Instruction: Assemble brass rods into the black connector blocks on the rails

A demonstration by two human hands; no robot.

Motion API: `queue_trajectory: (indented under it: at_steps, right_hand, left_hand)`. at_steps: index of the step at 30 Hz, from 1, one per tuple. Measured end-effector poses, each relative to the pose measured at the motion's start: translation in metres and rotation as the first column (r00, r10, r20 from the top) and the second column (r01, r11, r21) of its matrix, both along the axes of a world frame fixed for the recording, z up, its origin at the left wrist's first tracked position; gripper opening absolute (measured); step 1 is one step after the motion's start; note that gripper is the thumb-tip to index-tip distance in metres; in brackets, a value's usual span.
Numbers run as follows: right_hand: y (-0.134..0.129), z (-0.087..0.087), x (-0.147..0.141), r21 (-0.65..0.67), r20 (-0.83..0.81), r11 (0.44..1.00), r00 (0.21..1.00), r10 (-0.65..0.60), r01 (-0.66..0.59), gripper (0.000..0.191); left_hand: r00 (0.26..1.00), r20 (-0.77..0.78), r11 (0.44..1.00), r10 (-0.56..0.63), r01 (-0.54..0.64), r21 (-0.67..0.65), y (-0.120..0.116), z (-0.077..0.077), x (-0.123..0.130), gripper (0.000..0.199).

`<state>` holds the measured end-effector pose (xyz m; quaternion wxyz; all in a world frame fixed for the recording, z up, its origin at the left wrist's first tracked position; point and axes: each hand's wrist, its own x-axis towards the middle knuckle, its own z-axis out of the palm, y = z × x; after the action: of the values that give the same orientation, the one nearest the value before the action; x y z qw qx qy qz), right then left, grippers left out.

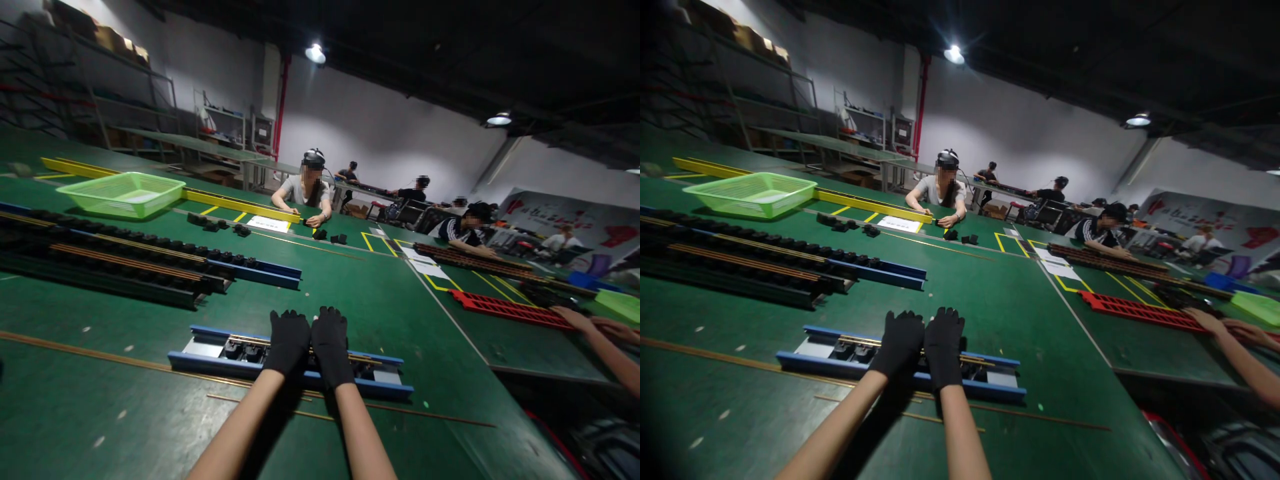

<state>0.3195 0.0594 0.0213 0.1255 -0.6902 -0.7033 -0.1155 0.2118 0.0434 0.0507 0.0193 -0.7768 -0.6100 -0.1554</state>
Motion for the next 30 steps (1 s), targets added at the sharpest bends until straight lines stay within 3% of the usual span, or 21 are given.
queue_trajectory:
  at_steps: [7, 11, 18, 22, 25, 27, 30]
  right_hand:
    - [0.003, -0.004, 0.004, 0.031, 0.016, 0.999, 0.999, 0.038, -0.039, 0.032]
    - [0.005, -0.005, 0.007, 0.013, -0.043, 0.999, 0.998, 0.053, -0.053, 0.032]
    - [0.005, 0.014, 0.001, -0.026, -0.056, 0.999, 0.997, -0.044, 0.042, 0.037]
    - [0.005, 0.03, 0.002, 0.099, -0.037, 0.992, 0.997, -0.07, 0.074, 0.04]
    - [0.005, 0.032, 0.006, 0.165, -0.052, 0.98, 0.993, -0.105, 0.113, 0.041]
    - [0.004, 0.024, 0.009, 0.11, -0.041, 0.986, 0.992, -0.118, 0.122, 0.042]
    - [0.001, 0.008, 0.009, -0.066, 0.004, 0.997, 1.0, -0.028, 0.029, 0.037]
  left_hand:
    - [1.0, -0.011, 0.981, 0.016, -0.017, -0.191, 0.001, 0.002, 0.001, 0.033]
    - [1.0, -0.013, 0.974, 0.023, -0.025, -0.224, 0.003, 0.005, 0.0, 0.034]
    - [0.999, -0.007, 0.97, 0.042, -0.042, -0.238, 0.001, 0.005, 0.001, 0.037]
    - [0.999, -0.016, 0.969, 0.039, -0.042, -0.245, 0.004, 0.005, 0.002, 0.036]
    - [0.999, -0.027, 0.966, 0.035, -0.04, -0.256, 0.006, 0.003, 0.002, 0.035]
    - [0.999, -0.031, 0.964, 0.033, -0.04, -0.262, 0.005, 0.004, 0.001, 0.035]
    - [0.999, -0.033, 0.963, 0.015, -0.023, -0.268, 0.004, 0.006, 0.001, 0.034]
